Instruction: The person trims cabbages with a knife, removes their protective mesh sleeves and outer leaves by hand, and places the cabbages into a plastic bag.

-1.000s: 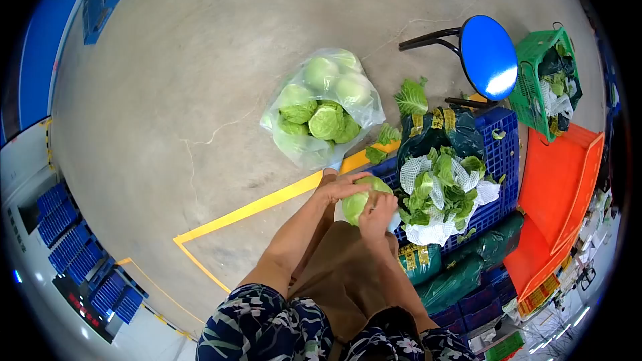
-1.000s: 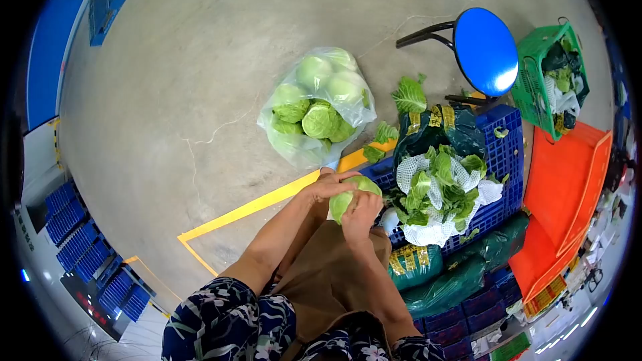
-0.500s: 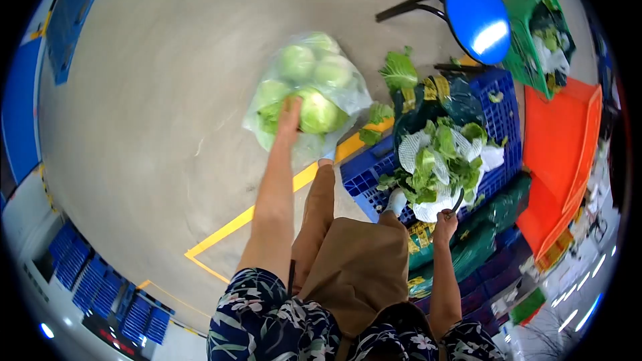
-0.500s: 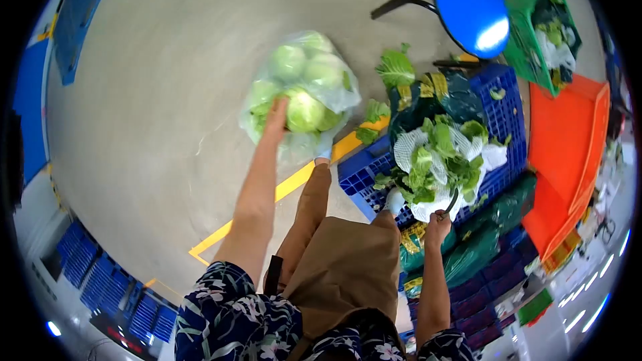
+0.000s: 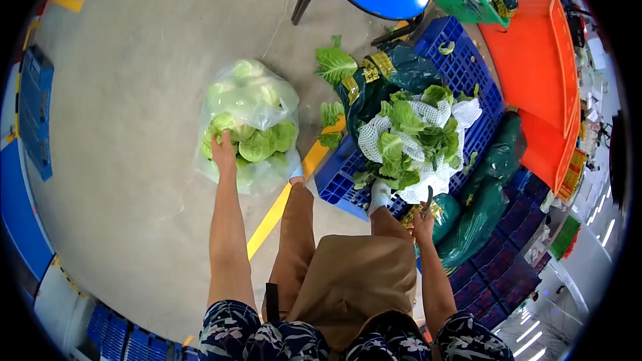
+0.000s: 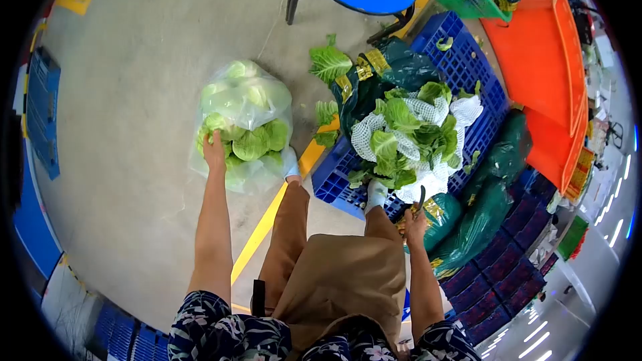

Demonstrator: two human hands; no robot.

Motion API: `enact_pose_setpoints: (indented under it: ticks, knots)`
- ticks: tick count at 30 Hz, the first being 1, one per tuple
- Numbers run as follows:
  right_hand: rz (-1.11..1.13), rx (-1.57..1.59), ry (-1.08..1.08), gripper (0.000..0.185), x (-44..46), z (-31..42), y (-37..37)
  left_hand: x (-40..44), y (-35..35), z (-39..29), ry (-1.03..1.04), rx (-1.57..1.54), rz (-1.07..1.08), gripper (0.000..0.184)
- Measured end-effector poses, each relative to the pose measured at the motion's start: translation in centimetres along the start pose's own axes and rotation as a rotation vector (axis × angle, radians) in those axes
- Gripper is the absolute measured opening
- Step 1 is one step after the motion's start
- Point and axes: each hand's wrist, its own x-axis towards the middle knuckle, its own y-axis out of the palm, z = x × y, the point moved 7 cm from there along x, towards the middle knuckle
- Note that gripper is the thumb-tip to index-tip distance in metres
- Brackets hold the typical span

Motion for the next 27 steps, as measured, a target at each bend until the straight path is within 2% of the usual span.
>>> enact_pose_setpoints:
  ticks: [2,5,6,8,9,10,11,12,14,15,16,19,20,22,24,25,27]
  knots:
    - [0.089,0.292,0.232,0.046,-1.6,5.5,0.8,-2.2,0.1,-0.5,-0.09,-0.099,0.094,0.058]
    - [0.143,0.295,0.283,0.045,0.0,2.5,1.2,-7.4,-0.5,-5.6,0.421,0.211,-0.182,0.039]
    - [0.152,0.271,0.293,0.042,0.4,1.9,1.2,-8.8,-0.1,-6.4,0.524,0.206,-0.266,0.026]
    - [0.161,0.231,0.315,0.037,1.2,0.8,1.8,-12.4,5.1,-5.7,0.584,0.25,-0.084,0.028]
    - [0.146,0.199,0.224,0.032,2.1,-0.4,2.3,-14.8,9.4,-5.4,0.603,0.205,0.158,0.03]
    - [0.132,0.166,0.133,0.028,2.9,-1.6,3.0,-16.5,14.0,-3.6,0.783,0.282,0.285,0.04]
    - [0.115,0.137,0.037,0.023,3.9,-2.7,3.7,-17.7,18.4,-2.3,0.787,0.395,0.421,0.052]
    - [0.174,-0.041,-0.005,0.024,5.0,-3.0,4.6,-18.4,22.9,-0.8,0.788,0.504,0.558,0.065]
    - [0.179,-0.159,-0.298,0.027,7.2,-3.2,7.4,-18.4,29.9,1.4,0.805,0.948,0.668,0.092]
    - [0.186,-0.219,-0.449,0.028,8.2,-3.7,8.9,-17.4,33.4,3.1,0.871,1.053,0.706,0.097]
    - [0.235,-0.192,-0.356,0.031,9.5,-6.2,10.3,-16.4,36.6,4.7,0.938,1.158,0.746,0.101]
    - [0.14,-0.345,-0.439,0.03,11.9,-7.1,13.8,-14.3,42.5,7.3,0.985,1.358,0.726,0.103]
    - [0.155,-0.324,-0.357,0.033,12.6,-9.2,15.1,-14.3,43.3,7.9,1.009,1.344,0.695,0.098]
    - [0.055,-0.287,-0.375,0.037,13.0,-10.4,16.8,-14.2,43.7,8.5,1.069,1.318,0.631,0.087]
    - [-0.033,-0.234,-0.368,0.045,13.2,-11.5,17.7,-13.6,43.0,13.4,1.219,1.226,0.673,0.076]
    - [-0.011,-0.164,-0.324,0.042,13.6,-11.8,17.8,-13.0,42.5,14.9,1.307,1.173,0.68,0.071]
    - [0.023,-0.024,-0.246,0.036,14.0,-12.2,17.7,-12.1,40.6,15.1,1.139,1.05,0.737,0.048]
